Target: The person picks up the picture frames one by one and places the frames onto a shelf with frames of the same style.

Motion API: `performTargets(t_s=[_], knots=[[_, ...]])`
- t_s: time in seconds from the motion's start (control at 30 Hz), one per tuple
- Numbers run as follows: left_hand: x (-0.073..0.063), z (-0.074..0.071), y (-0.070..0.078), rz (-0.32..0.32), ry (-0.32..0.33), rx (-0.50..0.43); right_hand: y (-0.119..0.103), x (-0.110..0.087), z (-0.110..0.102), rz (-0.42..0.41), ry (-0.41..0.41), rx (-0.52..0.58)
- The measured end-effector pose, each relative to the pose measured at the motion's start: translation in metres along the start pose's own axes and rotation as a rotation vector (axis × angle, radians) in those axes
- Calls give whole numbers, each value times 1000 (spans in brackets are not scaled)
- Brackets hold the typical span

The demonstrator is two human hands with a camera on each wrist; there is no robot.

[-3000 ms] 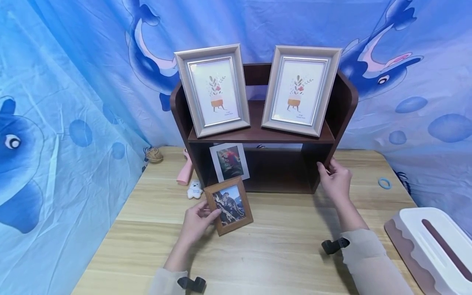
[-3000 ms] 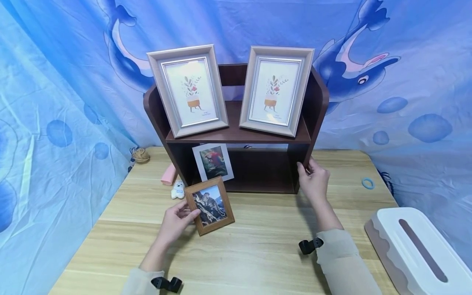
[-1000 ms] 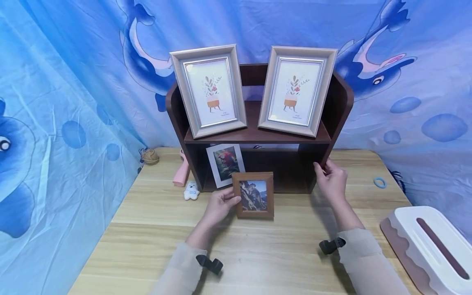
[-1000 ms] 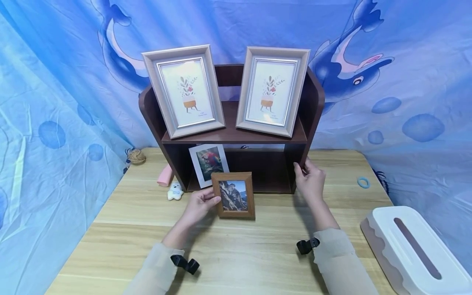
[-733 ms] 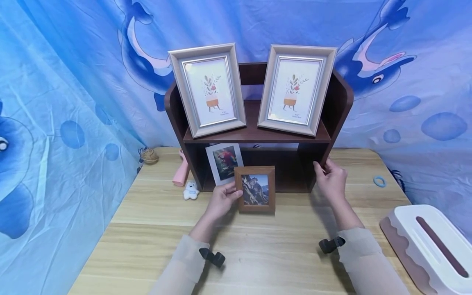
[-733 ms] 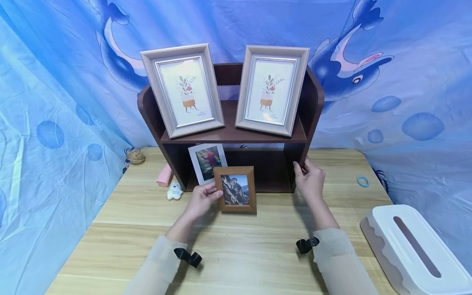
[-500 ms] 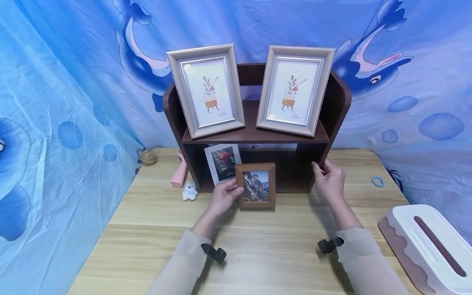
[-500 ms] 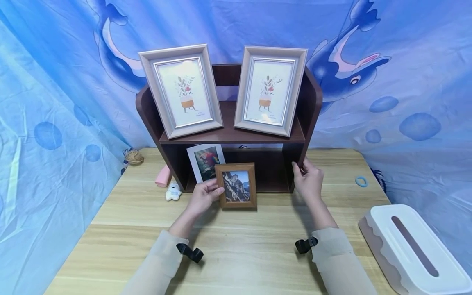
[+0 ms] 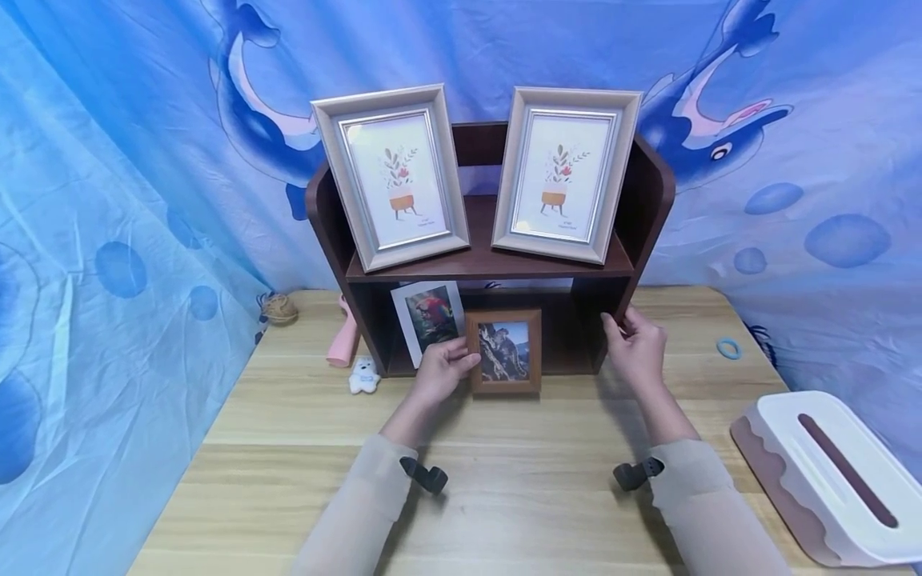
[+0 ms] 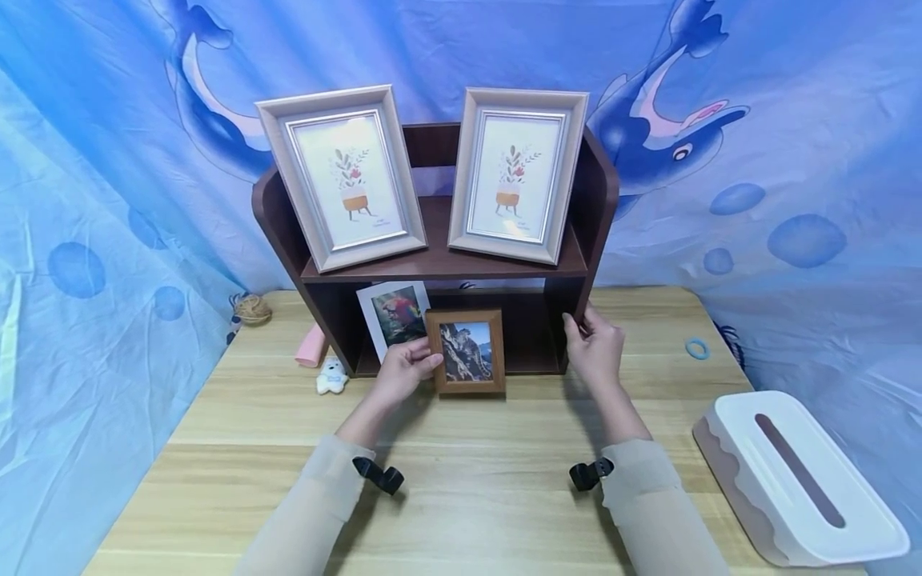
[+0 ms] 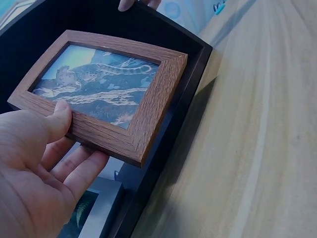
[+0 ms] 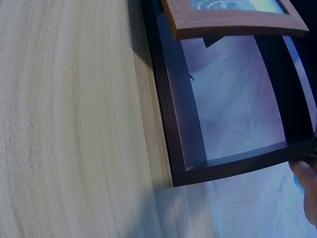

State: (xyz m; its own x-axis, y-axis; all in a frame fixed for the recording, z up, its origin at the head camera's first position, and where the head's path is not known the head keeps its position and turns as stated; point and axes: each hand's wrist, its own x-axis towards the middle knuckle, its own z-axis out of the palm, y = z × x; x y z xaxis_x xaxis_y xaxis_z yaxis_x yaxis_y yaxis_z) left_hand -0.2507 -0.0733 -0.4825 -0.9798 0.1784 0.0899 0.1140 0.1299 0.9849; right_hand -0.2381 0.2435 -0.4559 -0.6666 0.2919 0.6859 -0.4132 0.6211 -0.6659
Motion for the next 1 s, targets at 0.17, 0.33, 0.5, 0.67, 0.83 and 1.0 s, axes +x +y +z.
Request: performTargets(t_s=[0.17, 0.33, 0.5, 0.67, 0.83, 1.0], knots=[[11, 5, -5, 2, -39, -1, 0, 0, 0, 8, 8, 9], [22, 12, -5, 24, -76, 31, -1, 0, 1, 13, 9, 12], [32, 18, 3, 8, -82, 52, 1, 0, 3, -8, 24, 16], [44, 22, 5, 4, -100, 74, 1, -1, 3, -2, 29, 25], [57, 25, 7, 10, -125, 126, -1, -1, 2, 13, 14, 41], [68, 31, 10, -24, -146, 112, -2, -1, 2, 25, 3, 55]])
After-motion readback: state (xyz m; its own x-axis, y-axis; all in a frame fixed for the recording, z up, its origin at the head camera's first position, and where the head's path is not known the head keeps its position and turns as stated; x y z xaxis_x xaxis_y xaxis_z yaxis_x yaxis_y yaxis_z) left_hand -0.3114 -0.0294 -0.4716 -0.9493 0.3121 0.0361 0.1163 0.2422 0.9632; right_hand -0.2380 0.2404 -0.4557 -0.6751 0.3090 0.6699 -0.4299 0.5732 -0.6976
